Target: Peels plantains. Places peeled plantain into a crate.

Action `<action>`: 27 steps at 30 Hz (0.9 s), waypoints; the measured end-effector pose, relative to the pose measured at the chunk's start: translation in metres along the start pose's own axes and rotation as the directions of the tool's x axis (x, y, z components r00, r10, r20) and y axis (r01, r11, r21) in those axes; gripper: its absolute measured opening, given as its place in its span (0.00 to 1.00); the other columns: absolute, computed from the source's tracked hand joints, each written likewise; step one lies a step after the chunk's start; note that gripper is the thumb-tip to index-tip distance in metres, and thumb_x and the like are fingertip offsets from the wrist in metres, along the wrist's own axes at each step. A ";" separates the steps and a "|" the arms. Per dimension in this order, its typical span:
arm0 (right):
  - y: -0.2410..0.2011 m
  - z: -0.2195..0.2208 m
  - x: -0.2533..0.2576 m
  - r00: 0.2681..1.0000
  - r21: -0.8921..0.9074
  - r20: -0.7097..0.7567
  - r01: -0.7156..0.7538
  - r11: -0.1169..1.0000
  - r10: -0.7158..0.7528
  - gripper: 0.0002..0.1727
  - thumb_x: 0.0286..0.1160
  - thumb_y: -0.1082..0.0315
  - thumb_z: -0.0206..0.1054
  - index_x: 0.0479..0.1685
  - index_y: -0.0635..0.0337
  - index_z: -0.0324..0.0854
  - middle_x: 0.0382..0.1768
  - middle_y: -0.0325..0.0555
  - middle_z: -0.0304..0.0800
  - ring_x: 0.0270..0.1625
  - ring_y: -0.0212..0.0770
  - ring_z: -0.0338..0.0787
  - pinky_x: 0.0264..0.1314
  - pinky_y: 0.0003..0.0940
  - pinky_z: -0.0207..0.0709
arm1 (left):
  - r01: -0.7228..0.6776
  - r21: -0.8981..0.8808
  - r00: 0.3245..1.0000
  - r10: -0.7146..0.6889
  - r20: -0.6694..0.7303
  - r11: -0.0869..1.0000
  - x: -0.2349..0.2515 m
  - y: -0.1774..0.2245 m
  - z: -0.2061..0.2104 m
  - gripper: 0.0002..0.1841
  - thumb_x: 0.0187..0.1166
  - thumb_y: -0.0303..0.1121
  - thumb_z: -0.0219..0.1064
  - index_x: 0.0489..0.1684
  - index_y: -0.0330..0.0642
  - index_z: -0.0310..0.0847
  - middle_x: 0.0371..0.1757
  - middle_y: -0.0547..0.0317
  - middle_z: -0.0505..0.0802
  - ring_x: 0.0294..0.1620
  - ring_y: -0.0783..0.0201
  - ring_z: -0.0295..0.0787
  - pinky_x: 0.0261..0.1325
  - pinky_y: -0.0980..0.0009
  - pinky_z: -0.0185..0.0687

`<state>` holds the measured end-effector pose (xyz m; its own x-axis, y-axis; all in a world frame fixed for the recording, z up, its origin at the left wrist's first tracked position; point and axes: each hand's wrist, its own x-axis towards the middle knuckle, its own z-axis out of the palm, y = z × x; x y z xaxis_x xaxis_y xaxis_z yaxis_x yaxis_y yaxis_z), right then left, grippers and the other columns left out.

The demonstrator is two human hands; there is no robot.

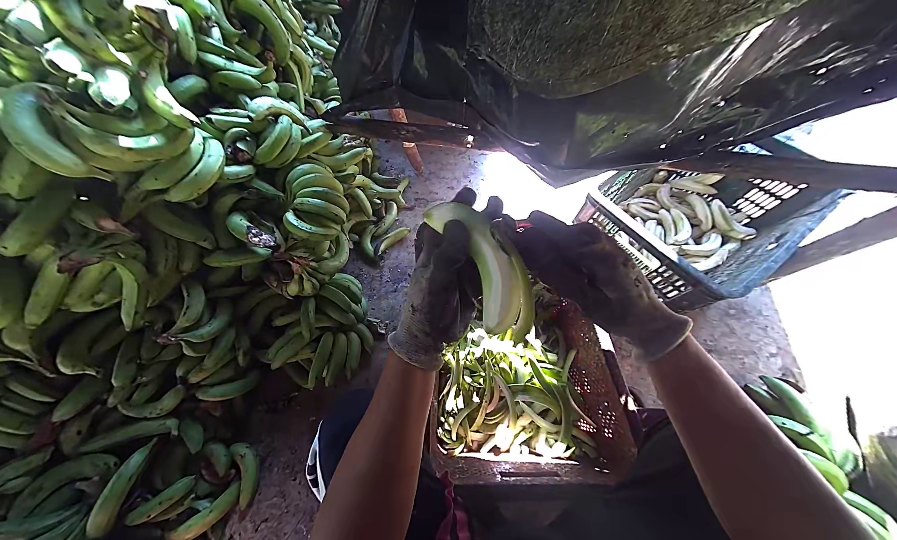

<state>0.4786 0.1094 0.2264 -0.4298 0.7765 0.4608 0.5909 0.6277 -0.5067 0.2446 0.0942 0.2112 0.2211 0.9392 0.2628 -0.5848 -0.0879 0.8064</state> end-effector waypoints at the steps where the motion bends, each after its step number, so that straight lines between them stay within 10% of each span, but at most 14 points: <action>1: 0.002 0.000 0.000 1.000 -0.030 -0.004 0.005 1.000 -0.005 0.31 0.82 0.47 0.61 0.84 0.44 0.74 0.61 0.44 0.90 0.61 0.42 0.87 0.67 0.49 0.79 | 0.044 0.099 0.998 -0.039 -0.054 0.994 -0.003 0.000 0.002 0.25 0.91 0.55 0.49 0.82 0.59 0.69 0.64 0.61 0.88 0.44 0.70 0.88 0.40 0.74 0.87; 3: 0.009 0.004 -0.001 0.999 -0.118 -0.010 0.036 0.992 -0.038 0.31 0.78 0.46 0.64 0.81 0.44 0.78 0.56 0.46 0.93 0.59 0.46 0.89 0.64 0.54 0.80 | 0.160 0.295 0.975 -0.104 -0.196 0.942 -0.008 -0.003 0.005 0.23 0.89 0.61 0.48 0.62 0.59 0.81 0.39 0.66 0.89 0.31 0.73 0.85 0.30 0.76 0.83; 7: 0.013 0.014 -0.004 0.998 -0.102 0.033 -0.054 0.993 0.058 0.28 0.76 0.46 0.65 0.75 0.43 0.82 0.57 0.49 0.90 0.60 0.49 0.89 0.63 0.57 0.80 | 0.274 0.516 0.948 -0.140 -0.284 0.811 -0.013 -0.011 0.011 0.23 0.92 0.52 0.46 0.76 0.55 0.72 0.50 0.60 0.88 0.43 0.68 0.86 0.44 0.67 0.85; 12: 0.018 -0.005 0.009 0.931 0.402 0.225 -0.357 0.843 0.287 0.19 0.91 0.57 0.54 0.72 0.48 0.82 0.59 0.36 0.91 0.61 0.28 0.88 0.68 0.32 0.81 | 0.173 0.810 0.944 -0.328 0.025 0.561 -0.010 -0.012 0.016 0.28 0.90 0.55 0.46 0.79 0.48 0.71 0.45 0.56 0.92 0.40 0.66 0.92 0.45 0.61 0.92; 17: 0.025 0.005 0.004 0.927 0.303 0.246 -0.351 0.886 0.283 0.21 0.91 0.54 0.55 0.76 0.47 0.80 0.67 0.33 0.89 0.67 0.26 0.86 0.73 0.33 0.79 | 0.236 0.871 0.937 -0.338 -0.086 0.430 -0.010 -0.014 0.001 0.27 0.90 0.58 0.45 0.83 0.61 0.68 0.53 0.57 0.91 0.48 0.62 0.91 0.53 0.53 0.88; 19: 0.009 -0.002 0.004 0.942 0.269 0.229 -0.305 0.914 0.247 0.22 0.90 0.56 0.53 0.78 0.46 0.79 0.65 0.34 0.90 0.64 0.28 0.87 0.71 0.34 0.81 | 0.249 0.865 0.941 -0.322 -0.109 0.436 -0.010 -0.014 -0.005 0.28 0.88 0.62 0.47 0.84 0.64 0.65 0.50 0.58 0.91 0.44 0.62 0.91 0.47 0.53 0.90; 23: 0.016 -0.017 0.008 0.866 -0.280 0.294 -0.327 0.903 0.404 0.19 0.91 0.48 0.54 0.68 0.42 0.83 0.55 0.48 0.93 0.59 0.53 0.92 0.60 0.65 0.80 | 0.316 0.769 0.916 -0.391 -0.094 0.555 -0.017 -0.014 0.005 0.28 0.87 0.59 0.52 0.83 0.61 0.68 0.48 0.58 0.92 0.40 0.64 0.92 0.43 0.60 0.92; 27: 0.017 -0.004 -0.005 0.938 -0.024 0.161 -0.306 0.952 0.306 0.21 0.88 0.50 0.58 0.76 0.34 0.80 0.55 0.40 0.92 0.57 0.41 0.91 0.60 0.54 0.83 | 0.442 0.315 0.889 -0.365 -0.274 0.840 -0.015 -0.012 -0.001 0.29 0.85 0.63 0.53 0.75 0.56 0.69 0.41 0.55 0.90 0.33 0.59 0.90 0.34 0.61 0.90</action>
<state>0.4929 0.1159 0.2185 -0.3328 0.9293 0.1601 0.7102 0.3587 -0.6058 0.2475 0.0814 0.1972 0.1963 0.9586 -0.2063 -0.1480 0.2370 0.9602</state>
